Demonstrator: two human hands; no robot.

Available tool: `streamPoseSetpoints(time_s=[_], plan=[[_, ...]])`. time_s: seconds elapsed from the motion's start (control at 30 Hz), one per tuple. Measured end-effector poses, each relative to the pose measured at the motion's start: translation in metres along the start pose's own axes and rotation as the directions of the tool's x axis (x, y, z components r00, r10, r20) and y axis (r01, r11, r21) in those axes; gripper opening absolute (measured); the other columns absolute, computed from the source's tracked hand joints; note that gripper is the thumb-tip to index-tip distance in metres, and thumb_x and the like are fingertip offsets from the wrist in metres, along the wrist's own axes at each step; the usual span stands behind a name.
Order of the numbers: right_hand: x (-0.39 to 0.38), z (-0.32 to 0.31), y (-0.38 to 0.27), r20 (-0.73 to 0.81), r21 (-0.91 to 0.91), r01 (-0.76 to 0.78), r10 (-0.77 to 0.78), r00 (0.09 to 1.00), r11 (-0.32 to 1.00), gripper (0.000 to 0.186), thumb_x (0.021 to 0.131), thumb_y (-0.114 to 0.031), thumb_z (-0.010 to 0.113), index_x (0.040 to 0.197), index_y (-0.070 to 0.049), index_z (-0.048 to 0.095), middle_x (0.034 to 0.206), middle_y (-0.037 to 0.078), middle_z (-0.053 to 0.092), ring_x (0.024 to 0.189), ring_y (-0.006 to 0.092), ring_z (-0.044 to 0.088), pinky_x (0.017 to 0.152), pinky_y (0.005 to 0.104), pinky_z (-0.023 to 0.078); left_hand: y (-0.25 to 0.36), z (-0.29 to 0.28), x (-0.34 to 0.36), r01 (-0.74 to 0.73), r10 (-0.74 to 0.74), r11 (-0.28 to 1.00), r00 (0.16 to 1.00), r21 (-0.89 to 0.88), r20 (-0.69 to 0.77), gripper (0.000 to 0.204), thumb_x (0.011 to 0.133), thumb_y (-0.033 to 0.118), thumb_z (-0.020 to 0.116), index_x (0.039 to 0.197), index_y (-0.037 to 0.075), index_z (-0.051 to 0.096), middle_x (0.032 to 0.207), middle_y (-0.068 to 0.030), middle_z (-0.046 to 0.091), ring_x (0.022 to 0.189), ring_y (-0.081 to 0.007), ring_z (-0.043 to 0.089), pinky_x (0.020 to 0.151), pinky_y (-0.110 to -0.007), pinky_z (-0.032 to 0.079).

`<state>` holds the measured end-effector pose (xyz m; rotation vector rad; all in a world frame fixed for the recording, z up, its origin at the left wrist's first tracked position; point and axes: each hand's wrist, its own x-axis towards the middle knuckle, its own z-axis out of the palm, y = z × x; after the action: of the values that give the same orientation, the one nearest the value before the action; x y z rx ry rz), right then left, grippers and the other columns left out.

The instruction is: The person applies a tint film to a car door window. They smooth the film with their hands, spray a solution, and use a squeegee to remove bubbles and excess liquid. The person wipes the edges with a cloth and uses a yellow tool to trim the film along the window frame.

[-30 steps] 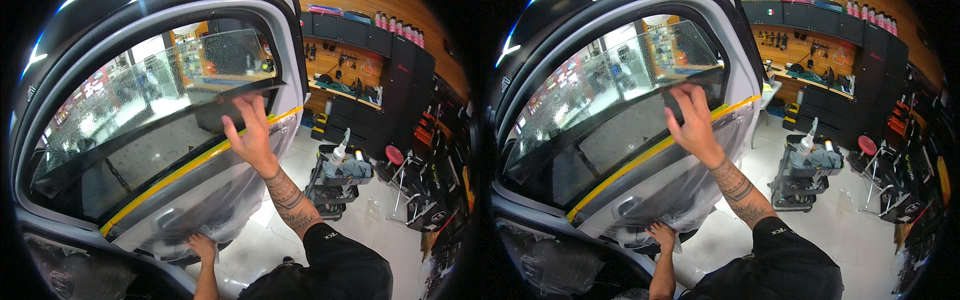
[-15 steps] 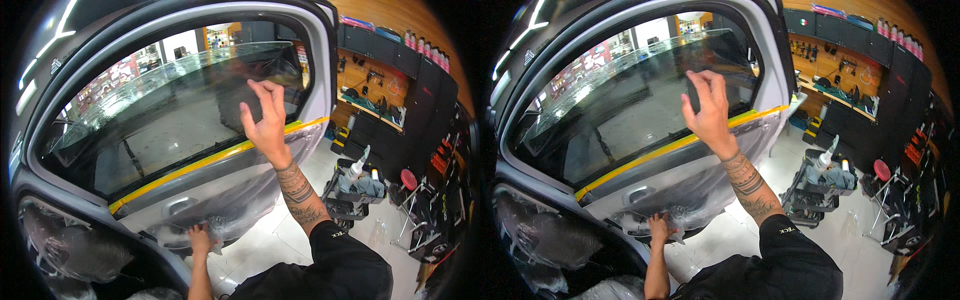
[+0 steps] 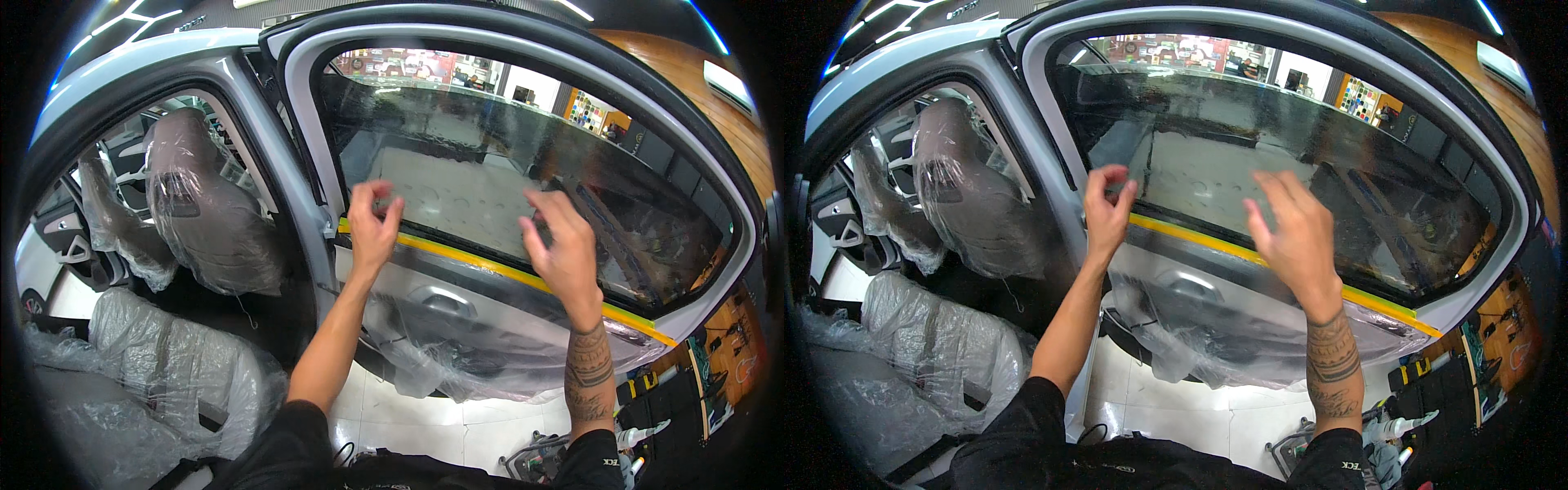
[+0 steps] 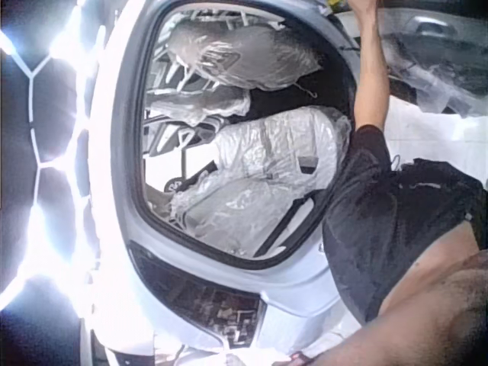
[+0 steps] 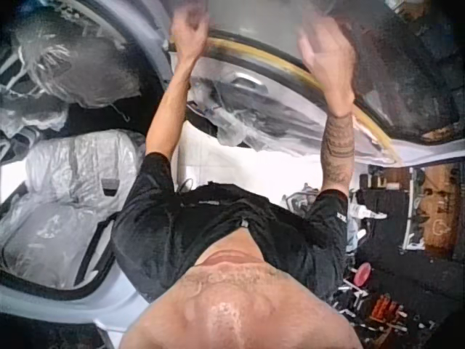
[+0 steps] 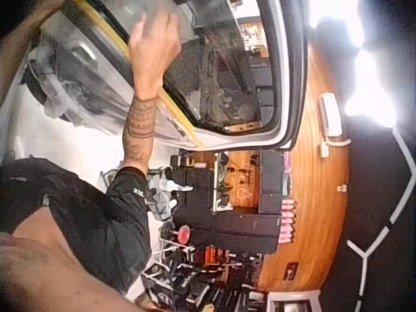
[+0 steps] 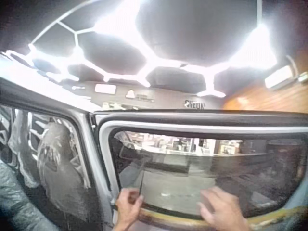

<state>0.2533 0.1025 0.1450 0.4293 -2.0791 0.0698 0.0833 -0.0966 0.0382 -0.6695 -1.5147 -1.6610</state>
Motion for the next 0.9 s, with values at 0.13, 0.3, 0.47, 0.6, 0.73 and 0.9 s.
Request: streamPoseSetpoints(time_s=[0.13,0.3,0.47,0.6,0.73,0.9], plan=[[0.031,0.006,-0.010,0.036,0.061,-0.027,0.025,0.999,0.998,0.047,0.076,-0.006,0.066,0.121,-0.003,0.054,0.101,0.017,0.059,0.087,0.0329,0.061,0.074,0.0375,0.050,0.005,0.007,0.058,-0.157,0.171,0.984,0.966,0.089,-0.191,0.045,0.076,0.015,0.070,0.114,0.002,0.051,0.105,-0.0131,0.048,0.099,-0.0277,0.050,0.083,-0.037,0.044],[0.045,0.004,-0.026,-0.223,0.006,0.132,-0.127,0.967,0.991,0.058,0.074,-0.003,0.066,0.129,-0.003,0.048,0.125,0.018,0.051,0.110,0.0342,0.054,0.092,0.0394,0.046,0.021,0.002,0.110,-0.230,0.282,0.951,0.919,0.208,-0.274,0.067,0.077,0.015,0.069,0.134,0.003,0.037,0.117,-0.0204,0.039,0.112,-0.0322,0.040,0.099,-0.042,0.031],[0.037,0.042,-0.028,-0.060,-0.029,0.262,-0.263,0.963,0.965,0.049,0.070,-0.004,0.066,0.118,-0.002,0.055,0.122,0.018,0.052,0.109,0.0333,0.053,0.089,0.0405,0.045,0.026,0.028,0.065,-0.101,0.097,0.995,0.910,0.011,-0.402,0.071,0.076,0.012,0.067,0.138,0.005,0.034,0.129,-0.0221,0.033,0.121,-0.0354,0.035,0.101,-0.043,0.029],[0.058,0.101,-0.027,0.145,-0.233,0.493,-0.472,0.870,0.838,0.033,0.077,-0.017,0.061,0.106,-0.003,0.062,0.120,0.015,0.054,0.110,0.0294,0.052,0.088,0.0413,0.042,-0.034,0.066,0.000,0.050,-0.006,0.992,0.938,0.118,-0.347,0.070,0.080,0.019,0.065,0.138,0.003,0.029,0.137,-0.0235,0.027,0.127,-0.0390,0.028,0.106,-0.045,0.022],[0.119,0.146,-0.057,0.202,-0.470,0.708,-0.717,0.667,0.527,0.031,0.081,-0.027,0.055,0.103,-0.011,0.068,0.123,0.009,0.054,0.119,0.0250,0.045,0.101,0.0495,0.030,-0.074,0.069,-0.009,0.119,-0.062,0.955,0.976,0.273,-0.208,0.071,0.090,0.035,0.054,0.143,0.004,0.020,0.145,-0.0307,0.010,0.133,-0.0438,0.017,0.108,-0.047,0.017],[0.162,0.160,-0.057,0.209,-0.700,0.601,-0.694,0.689,0.385,0.031,0.083,-0.032,0.052,0.106,-0.019,0.067,0.128,0.002,0.051,0.127,0.0205,0.038,0.107,0.0600,0.013,-0.066,0.084,-0.013,0.305,-0.270,0.952,0.891,0.039,-0.365,0.072,0.095,0.046,0.041,0.147,0.007,0.011,0.147,-0.0301,0.006,0.137,-0.0437,0.007,0.109,-0.048,0.013]])
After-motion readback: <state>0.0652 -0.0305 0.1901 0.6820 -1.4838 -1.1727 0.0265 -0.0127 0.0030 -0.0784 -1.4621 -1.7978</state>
